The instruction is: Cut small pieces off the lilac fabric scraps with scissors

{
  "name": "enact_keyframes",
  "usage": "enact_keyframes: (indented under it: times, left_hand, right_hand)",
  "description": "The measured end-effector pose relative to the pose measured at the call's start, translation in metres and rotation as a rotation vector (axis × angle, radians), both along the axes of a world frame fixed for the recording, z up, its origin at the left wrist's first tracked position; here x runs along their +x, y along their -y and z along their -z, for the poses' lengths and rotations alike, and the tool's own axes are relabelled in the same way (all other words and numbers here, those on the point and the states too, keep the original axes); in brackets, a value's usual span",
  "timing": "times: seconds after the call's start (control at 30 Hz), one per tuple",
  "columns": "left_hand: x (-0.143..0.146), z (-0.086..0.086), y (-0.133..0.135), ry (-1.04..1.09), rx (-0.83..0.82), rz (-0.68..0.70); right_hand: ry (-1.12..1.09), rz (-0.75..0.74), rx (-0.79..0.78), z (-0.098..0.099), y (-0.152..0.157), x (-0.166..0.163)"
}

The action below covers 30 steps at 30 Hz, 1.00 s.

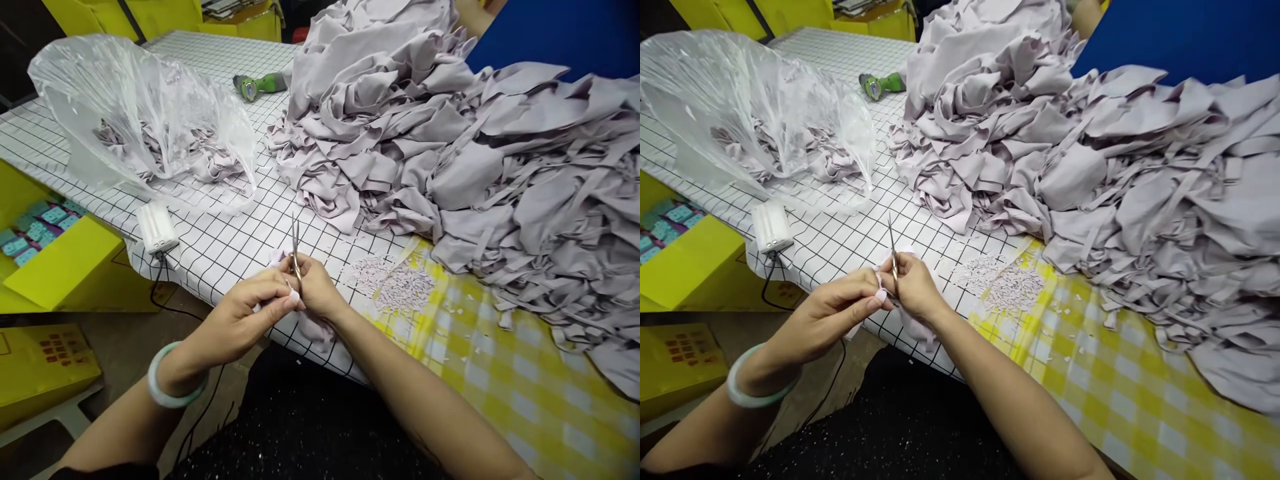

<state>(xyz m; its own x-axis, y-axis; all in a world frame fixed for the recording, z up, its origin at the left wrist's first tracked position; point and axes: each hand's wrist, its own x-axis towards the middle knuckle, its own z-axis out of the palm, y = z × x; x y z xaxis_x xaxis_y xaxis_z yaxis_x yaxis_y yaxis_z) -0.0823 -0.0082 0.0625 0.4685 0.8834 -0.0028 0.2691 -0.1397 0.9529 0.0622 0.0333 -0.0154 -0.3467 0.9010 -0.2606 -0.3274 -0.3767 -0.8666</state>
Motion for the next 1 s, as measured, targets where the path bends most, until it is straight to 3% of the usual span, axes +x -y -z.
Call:
enact_keyframes:
  times: [0.1, 0.3, 0.4, 0.53, 0.6, 0.67, 0.73, 0.8, 0.9, 1.0]
  left_hand:
    - [0.013, 0.008, -0.003, 0.059, 0.207, -0.114]
    - [0.021, 0.031, -0.01, 0.475, -0.162, -0.092]
    - [0.024, 0.036, -0.009, 0.47, -0.148, -0.164]
    - [0.038, 0.042, -0.005, 0.376, -0.049, -0.238]
    - [0.045, 0.043, -0.005, 0.421, -0.09, -0.217]
    - [0.046, 0.037, -0.008, 0.486, -0.149, -0.173]
    - [0.036, 0.026, -0.015, 0.465, -0.17, -0.109]
    - [0.014, 0.01, -0.024, 0.336, -0.14, -0.076]
    - [-0.026, -0.017, -0.031, 0.084, -0.128, -0.066]
    - [-0.053, -0.038, -0.028, -0.104, -0.142, 0.057]
  right_hand:
    - [-0.097, 0.025, -0.01, 0.004, 0.011, -0.006]
    - [-0.115, -0.095, -0.056, 0.0, 0.02, 0.005]
    - [0.078, -0.052, -0.007, -0.003, 0.026, 0.024]
    - [0.546, 0.109, 0.222, -0.008, 0.041, 0.056]
    - [0.58, 0.177, 0.279, -0.009, 0.047, 0.063]
    - [0.44, 0.182, 0.241, -0.009, 0.048, 0.061]
    - [0.268, 0.095, 0.153, -0.009, 0.043, 0.056]
    - [0.123, -0.018, 0.089, -0.01, 0.035, 0.054]
    - [-0.1, -0.066, 0.077, -0.019, 0.016, 0.064]
    - [-0.253, -0.106, 0.048, -0.028, -0.007, 0.07]
